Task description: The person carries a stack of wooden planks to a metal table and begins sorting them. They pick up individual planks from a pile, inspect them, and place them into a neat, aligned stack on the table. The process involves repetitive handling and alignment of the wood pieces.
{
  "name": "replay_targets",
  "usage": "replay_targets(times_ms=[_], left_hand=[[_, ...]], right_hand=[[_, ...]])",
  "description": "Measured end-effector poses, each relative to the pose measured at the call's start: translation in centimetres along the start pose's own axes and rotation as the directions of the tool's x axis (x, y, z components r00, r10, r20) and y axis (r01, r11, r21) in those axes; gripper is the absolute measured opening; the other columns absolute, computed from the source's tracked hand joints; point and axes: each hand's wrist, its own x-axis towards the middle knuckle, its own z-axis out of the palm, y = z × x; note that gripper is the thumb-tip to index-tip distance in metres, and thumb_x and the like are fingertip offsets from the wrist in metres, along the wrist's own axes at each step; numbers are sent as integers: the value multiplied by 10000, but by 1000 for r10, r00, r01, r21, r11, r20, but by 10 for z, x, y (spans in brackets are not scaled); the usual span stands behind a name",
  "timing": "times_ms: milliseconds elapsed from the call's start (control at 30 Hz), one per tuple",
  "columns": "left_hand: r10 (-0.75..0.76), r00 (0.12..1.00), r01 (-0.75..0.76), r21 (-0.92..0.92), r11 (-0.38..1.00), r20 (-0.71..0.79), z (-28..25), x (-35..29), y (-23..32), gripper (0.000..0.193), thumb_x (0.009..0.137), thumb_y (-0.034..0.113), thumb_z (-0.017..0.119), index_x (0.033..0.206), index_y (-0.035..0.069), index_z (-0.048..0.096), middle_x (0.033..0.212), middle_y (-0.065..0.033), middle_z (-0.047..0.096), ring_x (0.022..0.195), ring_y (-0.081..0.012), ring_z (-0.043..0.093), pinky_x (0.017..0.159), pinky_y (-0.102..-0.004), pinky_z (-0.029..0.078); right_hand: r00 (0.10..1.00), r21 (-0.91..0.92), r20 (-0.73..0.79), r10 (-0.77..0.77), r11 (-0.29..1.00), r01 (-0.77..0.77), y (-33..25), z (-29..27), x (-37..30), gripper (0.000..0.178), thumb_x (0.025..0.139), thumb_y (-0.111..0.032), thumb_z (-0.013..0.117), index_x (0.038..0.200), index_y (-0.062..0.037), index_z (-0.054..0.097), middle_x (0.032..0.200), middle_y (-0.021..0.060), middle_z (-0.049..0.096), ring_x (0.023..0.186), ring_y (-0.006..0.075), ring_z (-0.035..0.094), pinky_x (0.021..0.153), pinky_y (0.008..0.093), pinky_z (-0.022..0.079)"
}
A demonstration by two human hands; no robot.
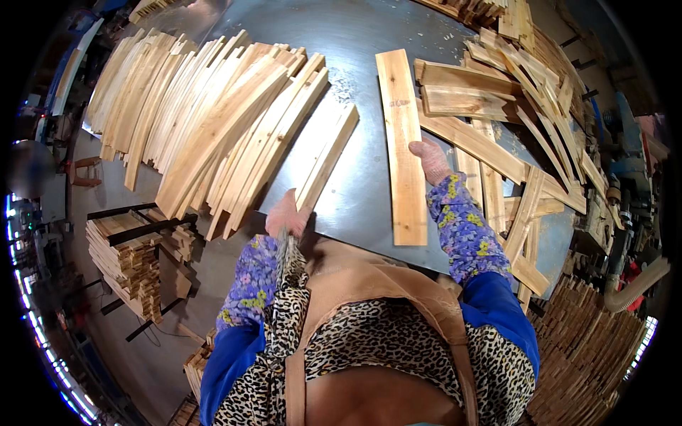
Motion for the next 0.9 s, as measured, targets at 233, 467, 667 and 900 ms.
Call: replay_targets(times_ms=[233,467,667,900], left_hand=[[169,968,-175,-12,985,-184,-92,-30,-17,811,928,525,742,1540,40,520,1204,-278,747,1101,-445,727,972,-500,573],[202,979,-130,-650,748,37,-269,21,-35,914,898,304,830,1651,6,406,1315,-221,727,1207,-275,713,1046,-376,588],[-54,970,103,-202,974,238,-297,132,-98,1322,794,508,905,1725,-25,133,1665,-345,400,1562,-400,409,1310,-492,285],[-101,935,211,-306,928,341,-284,149,-119,1427,750,508,959,1720,-45,70,1649,-360,409,1540,-409,432,1279,-483,339]], right_hand=[[992,179,-117,55,983,-33,65,102,45,465,1017,-231,630,1370,71,655,1210,169,743,1029,262,727,940,382,564],[999,127,-9,31,991,-30,116,194,43,490,1033,-234,638,1423,61,625,1270,157,729,1178,276,670,1073,384,499],[997,131,-31,73,989,-69,137,194,54,531,1004,-252,648,1434,58,619,1271,161,731,1145,280,681,1061,390,504],[995,-177,-68,75,981,-86,120,238,55,604,1050,-404,607,1455,44,590,1290,236,720,1204,332,678,1117,405,484]])
